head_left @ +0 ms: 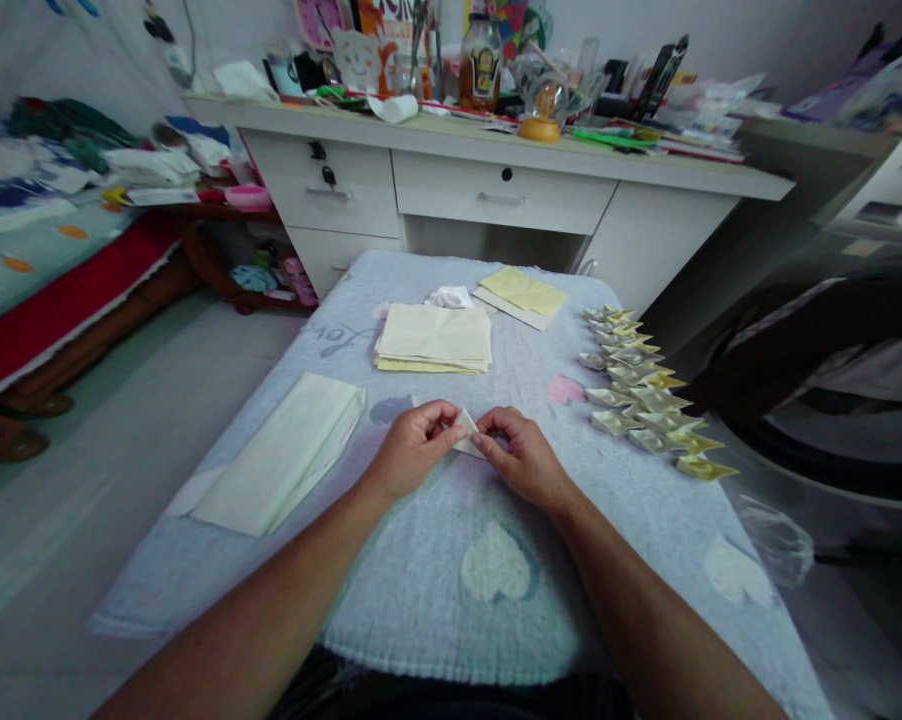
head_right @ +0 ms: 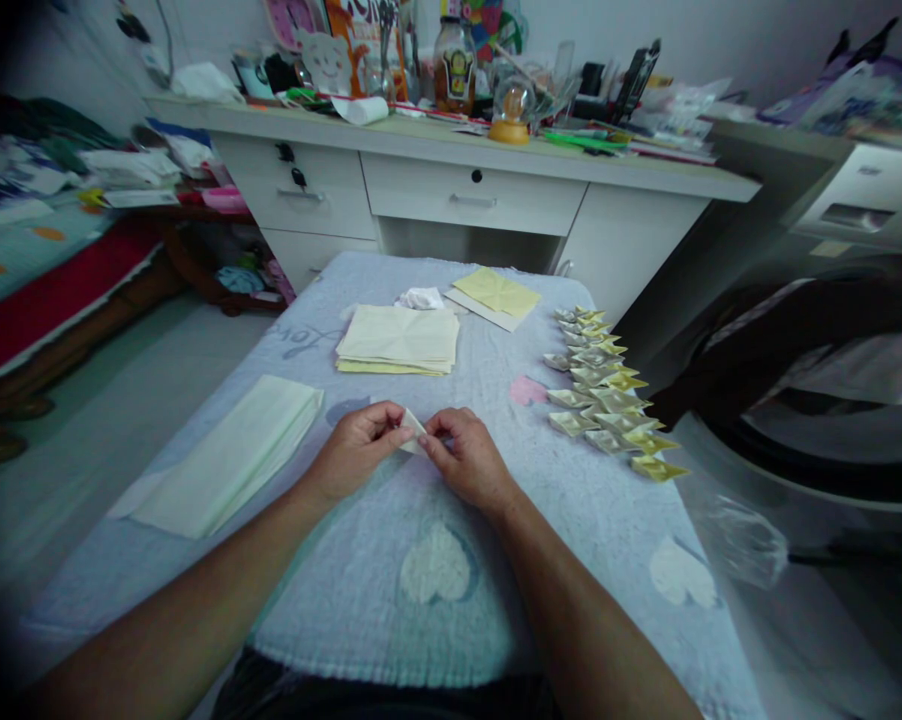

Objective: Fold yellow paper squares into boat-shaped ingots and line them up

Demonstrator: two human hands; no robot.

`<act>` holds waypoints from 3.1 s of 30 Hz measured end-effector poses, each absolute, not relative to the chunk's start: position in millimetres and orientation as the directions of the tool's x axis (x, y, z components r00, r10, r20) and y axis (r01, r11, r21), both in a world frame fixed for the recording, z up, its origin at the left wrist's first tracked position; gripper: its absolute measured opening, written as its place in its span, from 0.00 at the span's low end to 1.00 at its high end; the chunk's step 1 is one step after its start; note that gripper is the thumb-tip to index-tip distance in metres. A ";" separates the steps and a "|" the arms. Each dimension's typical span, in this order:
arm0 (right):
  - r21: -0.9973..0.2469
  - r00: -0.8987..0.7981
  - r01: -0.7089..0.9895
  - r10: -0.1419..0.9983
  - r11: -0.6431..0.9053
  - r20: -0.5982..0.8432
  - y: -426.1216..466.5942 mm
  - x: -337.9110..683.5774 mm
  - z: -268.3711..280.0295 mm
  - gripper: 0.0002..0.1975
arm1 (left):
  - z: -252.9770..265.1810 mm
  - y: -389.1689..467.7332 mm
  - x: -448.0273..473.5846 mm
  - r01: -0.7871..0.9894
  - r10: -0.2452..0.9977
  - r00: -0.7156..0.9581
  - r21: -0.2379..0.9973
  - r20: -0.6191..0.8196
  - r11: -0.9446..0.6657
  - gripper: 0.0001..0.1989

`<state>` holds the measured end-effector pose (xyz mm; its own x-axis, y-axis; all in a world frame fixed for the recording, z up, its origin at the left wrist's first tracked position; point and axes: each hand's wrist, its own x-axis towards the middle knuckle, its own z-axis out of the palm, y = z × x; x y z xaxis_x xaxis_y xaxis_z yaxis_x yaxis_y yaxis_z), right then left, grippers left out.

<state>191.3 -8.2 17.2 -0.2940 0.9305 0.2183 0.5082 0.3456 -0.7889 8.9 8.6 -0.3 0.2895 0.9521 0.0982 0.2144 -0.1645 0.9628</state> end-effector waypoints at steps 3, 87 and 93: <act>-0.769 -0.294 0.526 0.926 0.362 0.236 -8.4 190.6 16.5 0.07 | -0.6 8.8 9.0 0.217 0.952 0.291 0.963 0.094 -0.161 0.08; -0.994 -0.319 -0.109 0.946 0.013 0.047 -5.7 186.9 14.9 0.17 | 6.1 1.8 11.5 -0.168 0.879 0.472 0.972 -0.069 0.166 0.22; -0.993 -0.316 -0.117 0.947 0.021 0.057 -5.4 187.3 13.7 0.16 | 6.1 2.0 10.8 -0.160 0.882 0.467 0.975 -0.061 0.152 0.21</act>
<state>187.3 -5.4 13.7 -0.3163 0.9469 0.0571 -0.1175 0.0206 -0.9929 10.8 2.0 6.1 0.4673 0.8820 -0.0609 -0.1596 0.1519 0.9754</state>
